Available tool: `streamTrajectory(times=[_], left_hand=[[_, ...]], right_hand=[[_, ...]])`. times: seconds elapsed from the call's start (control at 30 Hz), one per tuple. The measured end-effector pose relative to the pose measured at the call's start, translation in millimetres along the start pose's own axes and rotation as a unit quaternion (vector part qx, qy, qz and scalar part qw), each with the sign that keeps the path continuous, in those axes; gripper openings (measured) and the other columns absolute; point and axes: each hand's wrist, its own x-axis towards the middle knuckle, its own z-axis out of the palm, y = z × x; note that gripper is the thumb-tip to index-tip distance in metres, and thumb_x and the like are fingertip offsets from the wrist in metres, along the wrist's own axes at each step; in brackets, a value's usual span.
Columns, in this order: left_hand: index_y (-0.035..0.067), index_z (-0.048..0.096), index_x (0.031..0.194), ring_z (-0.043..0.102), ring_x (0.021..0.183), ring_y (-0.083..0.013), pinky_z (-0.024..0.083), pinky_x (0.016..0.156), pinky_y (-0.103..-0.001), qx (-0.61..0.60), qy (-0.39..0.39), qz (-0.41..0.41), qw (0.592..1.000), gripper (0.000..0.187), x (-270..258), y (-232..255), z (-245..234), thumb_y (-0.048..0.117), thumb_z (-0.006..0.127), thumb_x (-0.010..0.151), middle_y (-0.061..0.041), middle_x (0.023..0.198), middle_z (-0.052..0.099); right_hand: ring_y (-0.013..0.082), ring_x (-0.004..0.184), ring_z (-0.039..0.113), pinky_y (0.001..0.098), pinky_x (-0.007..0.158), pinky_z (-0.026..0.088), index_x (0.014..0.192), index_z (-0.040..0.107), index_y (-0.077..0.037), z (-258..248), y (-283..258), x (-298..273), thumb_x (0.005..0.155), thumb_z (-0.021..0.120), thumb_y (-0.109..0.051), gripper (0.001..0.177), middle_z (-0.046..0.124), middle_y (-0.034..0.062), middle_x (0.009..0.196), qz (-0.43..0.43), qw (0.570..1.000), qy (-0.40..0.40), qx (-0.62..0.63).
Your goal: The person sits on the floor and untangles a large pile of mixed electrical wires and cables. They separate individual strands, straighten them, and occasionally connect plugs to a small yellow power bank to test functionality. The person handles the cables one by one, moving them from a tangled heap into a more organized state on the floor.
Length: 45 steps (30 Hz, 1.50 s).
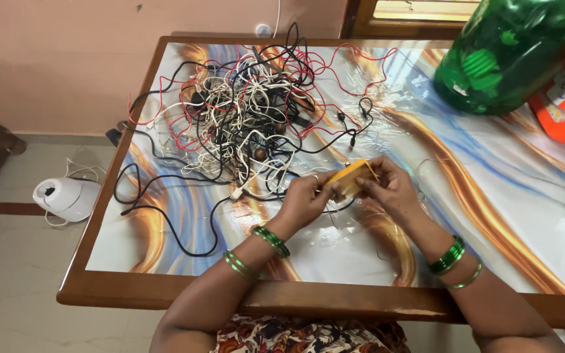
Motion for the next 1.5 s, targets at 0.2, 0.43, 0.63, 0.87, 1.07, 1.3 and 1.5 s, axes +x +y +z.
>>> streamTrajectory(times=[0.2, 0.43, 0.63, 0.87, 1.07, 1.3, 1.5], left_hand=[[0.002, 0.072, 0.121, 0.068, 0.066, -0.0053, 0.054, 0.058, -0.024, -0.064, 0.143, -0.020, 0.987, 0.029, 9, -24, -8, 0.018, 0.067, 0.099, -0.006, 0.081, 0.077], [0.002, 0.075, 0.118, 0.062, 0.058, -0.0064, 0.048, 0.053, -0.025, 0.026, 0.233, -0.069, 0.970, 0.028, 25, -35, -46, 0.018, 0.068, 0.096, -0.005, 0.076, 0.075], [0.002, 0.075, 0.117, 0.064, 0.060, -0.0111, 0.050, 0.055, -0.028, 0.033, 0.217, -0.078, 0.972, 0.028, 26, -37, -46, 0.019, 0.068, 0.095, -0.009, 0.075, 0.077], [0.001, 0.071, 0.121, 0.078, 0.083, -0.0193, 0.062, 0.074, -0.031, 0.044, 0.115, 0.094, 0.988, 0.029, -5, -4, -5, 0.016, 0.068, 0.097, -0.016, 0.094, 0.078], [0.003, 0.072, 0.118, 0.076, 0.071, -0.0194, 0.060, 0.064, -0.032, 0.041, 0.121, 0.002, 0.992, 0.029, 3, -10, -7, 0.018, 0.070, 0.094, -0.015, 0.088, 0.079], [0.002, 0.075, 0.113, 0.074, 0.067, -0.0211, 0.057, 0.063, -0.033, 0.106, 0.198, 0.002, 0.975, 0.025, 21, -38, -34, 0.018, 0.072, 0.095, -0.017, 0.083, 0.076], [0.005, 0.074, 0.115, 0.072, 0.072, -0.0261, 0.059, 0.069, -0.037, 0.193, 0.079, 0.085, 0.974, 0.025, 16, -39, -34, 0.015, 0.068, 0.092, -0.011, 0.085, 0.074]], right_hand=[[0.0138, 0.102, 0.073, 0.0299, 0.093, 0.058, 0.148, 0.039, -0.006, 29, -9, -4, 0.094, 0.066, -0.044, 0.071, 0.070, 0.0089, 0.127, 0.055, 0.980, -0.184, 0.050], [0.0137, 0.079, 0.059, 0.0288, 0.066, 0.048, 0.143, 0.066, -0.013, 20, -9, -17, 0.093, 0.068, -0.042, 0.057, 0.072, 0.0096, 0.098, 0.176, 0.936, -0.253, -0.173], [0.0270, 0.112, 0.066, 0.0386, 0.095, 0.049, 0.132, 0.065, -0.014, 28, -11, -15, 0.082, 0.080, -0.047, 0.061, 0.071, 0.0120, 0.125, -0.144, 0.880, -0.163, -0.422], [0.0260, 0.141, 0.045, 0.0435, 0.116, 0.036, 0.151, 0.033, -0.009, 64, -2, -35, 0.085, 0.078, -0.039, 0.086, 0.043, 0.0092, 0.154, 0.020, 0.971, -0.224, -0.087], [0.0144, 0.083, 0.059, 0.0315, 0.074, 0.045, 0.146, 0.051, -0.006, 71, 3, -42, 0.098, 0.063, -0.029, 0.055, 0.067, 0.0052, 0.106, 0.205, 0.938, -0.226, 0.165], [0.0149, 0.054, 0.044, 0.0323, 0.049, 0.035, 0.113, 0.081, -0.011, 28, -5, -19, 0.100, 0.065, -0.024, 0.024, 0.052, 0.0023, 0.060, 0.008, 0.968, -0.093, -0.234], [0.0301, 0.066, 0.068, 0.0398, 0.060, 0.054, 0.087, 0.076, -0.008, 2, -50, -14, 0.073, 0.081, -0.024, 0.021, 0.071, 0.0106, 0.072, -0.222, 0.817, -0.021, -0.531]])
